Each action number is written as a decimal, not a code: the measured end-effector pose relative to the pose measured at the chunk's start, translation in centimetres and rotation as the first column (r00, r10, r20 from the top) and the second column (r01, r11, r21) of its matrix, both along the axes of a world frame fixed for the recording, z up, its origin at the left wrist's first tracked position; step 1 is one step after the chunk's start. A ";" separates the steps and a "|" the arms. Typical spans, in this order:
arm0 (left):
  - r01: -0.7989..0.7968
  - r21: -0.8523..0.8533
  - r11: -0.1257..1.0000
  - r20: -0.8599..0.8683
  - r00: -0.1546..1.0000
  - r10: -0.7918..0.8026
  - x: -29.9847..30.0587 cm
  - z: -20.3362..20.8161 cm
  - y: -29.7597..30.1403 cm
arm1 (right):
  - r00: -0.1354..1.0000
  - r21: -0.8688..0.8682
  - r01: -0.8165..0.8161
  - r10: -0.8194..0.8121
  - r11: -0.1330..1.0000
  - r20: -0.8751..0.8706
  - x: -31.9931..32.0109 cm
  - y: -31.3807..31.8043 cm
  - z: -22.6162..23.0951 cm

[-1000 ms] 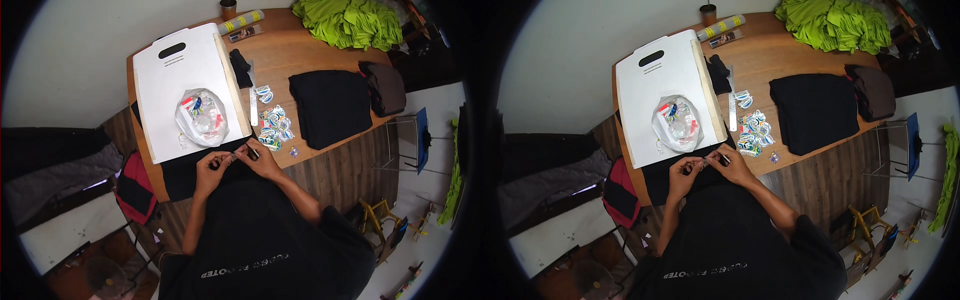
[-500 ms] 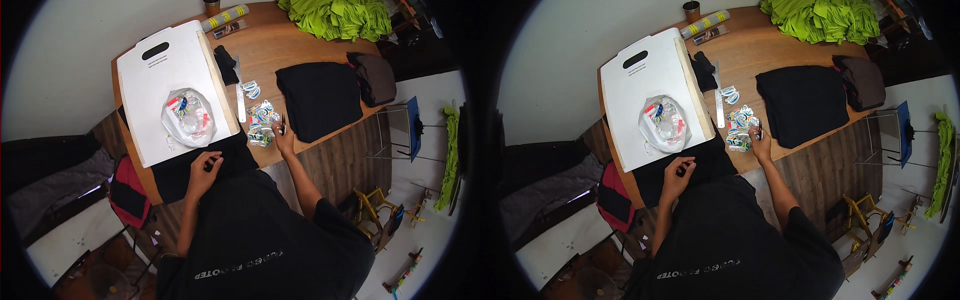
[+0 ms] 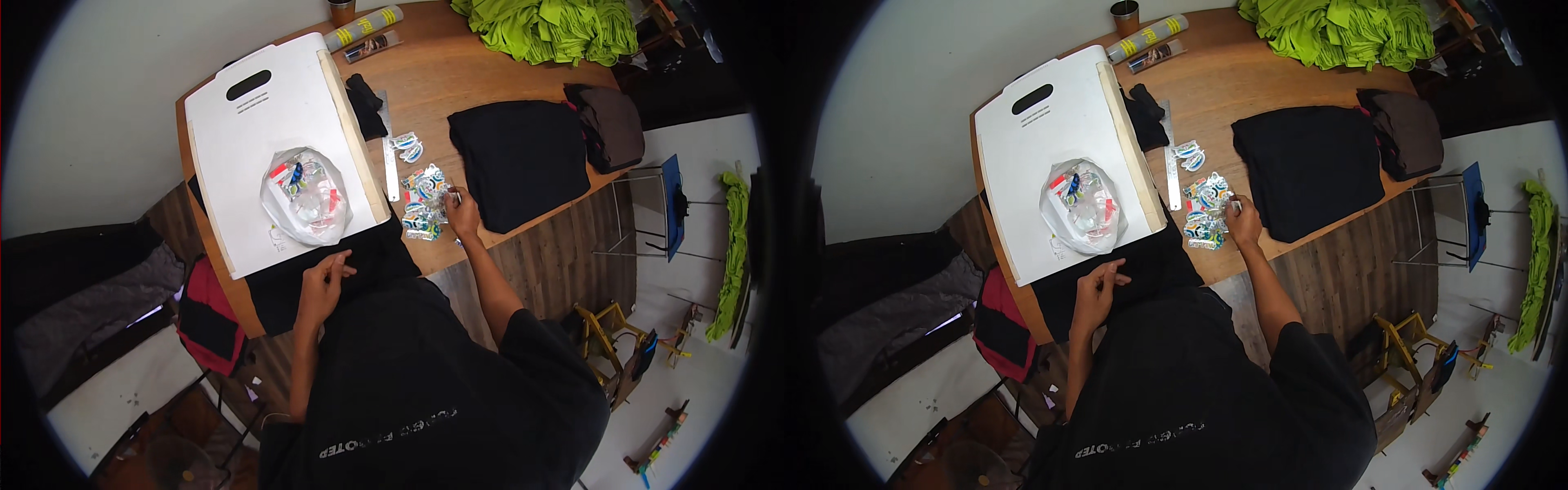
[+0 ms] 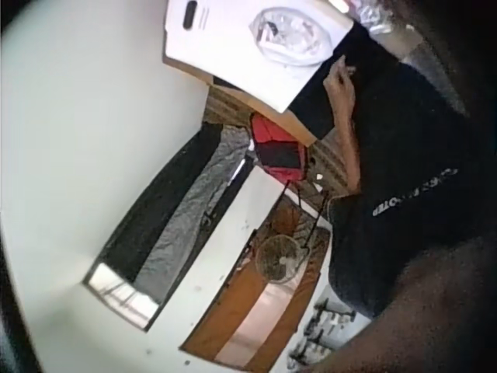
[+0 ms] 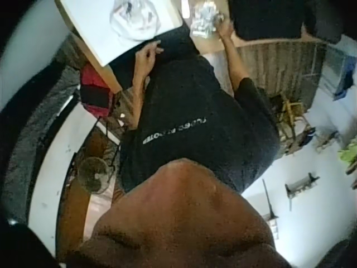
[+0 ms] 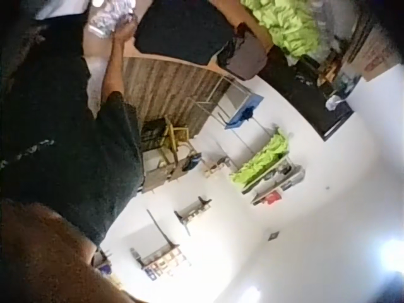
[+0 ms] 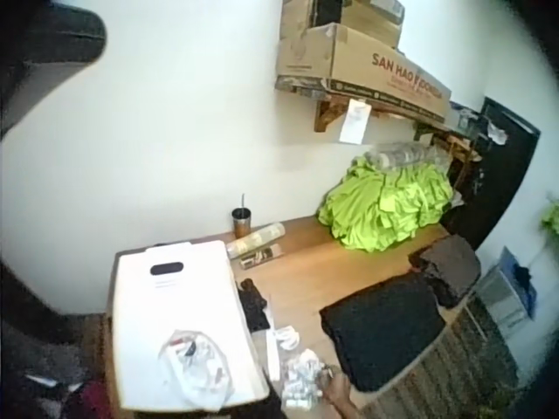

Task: Cutting out individual stickers from a sheet using scissors.

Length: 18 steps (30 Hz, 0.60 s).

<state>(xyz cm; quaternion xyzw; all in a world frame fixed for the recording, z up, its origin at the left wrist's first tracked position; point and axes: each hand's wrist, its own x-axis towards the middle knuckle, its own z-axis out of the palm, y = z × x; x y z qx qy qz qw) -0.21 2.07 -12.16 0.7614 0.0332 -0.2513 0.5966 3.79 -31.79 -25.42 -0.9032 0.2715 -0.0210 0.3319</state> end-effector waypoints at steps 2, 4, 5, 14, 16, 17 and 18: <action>-0.027 0.094 0.995 0.132 0.991 0.014 0.1 0.1 0.1 | 0.993 -0.018 -0.106 0.105 0.994 -0.060 0.2 0.5 0.5; -0.020 0.148 0.989 0.199 0.980 -0.010 0.2 0.1 -0.1 | 0.969 -0.124 -0.161 0.132 0.979 -0.209 0.0 1.3 0.4; -0.027 0.137 0.990 0.223 0.975 -0.004 0.3 0.2 -0.2 | 0.952 -0.092 -0.254 0.233 0.963 -0.198 -0.1 1.6 0.2; -0.047 0.131 0.990 0.238 0.971 0.015 0.4 0.7 0.1 | 0.950 -0.064 -0.227 0.207 0.972 -0.235 0.4 3.1 0.0; -0.040 0.132 0.990 0.221 0.975 0.010 0.3 0.7 0.0 | 0.949 0.000 -0.219 0.213 0.976 -0.231 0.8 2.9 0.3; -0.033 0.132 0.991 0.254 0.967 -0.002 0.3 0.7 -0.1 | 0.940 -0.014 -0.296 0.289 0.955 -0.179 1.0 2.9 0.3; 0.043 0.112 0.993 0.224 0.972 -0.068 0.3 0.7 -0.2 | 0.939 -0.082 -0.287 0.264 0.954 -0.222 1.2 3.0 0.2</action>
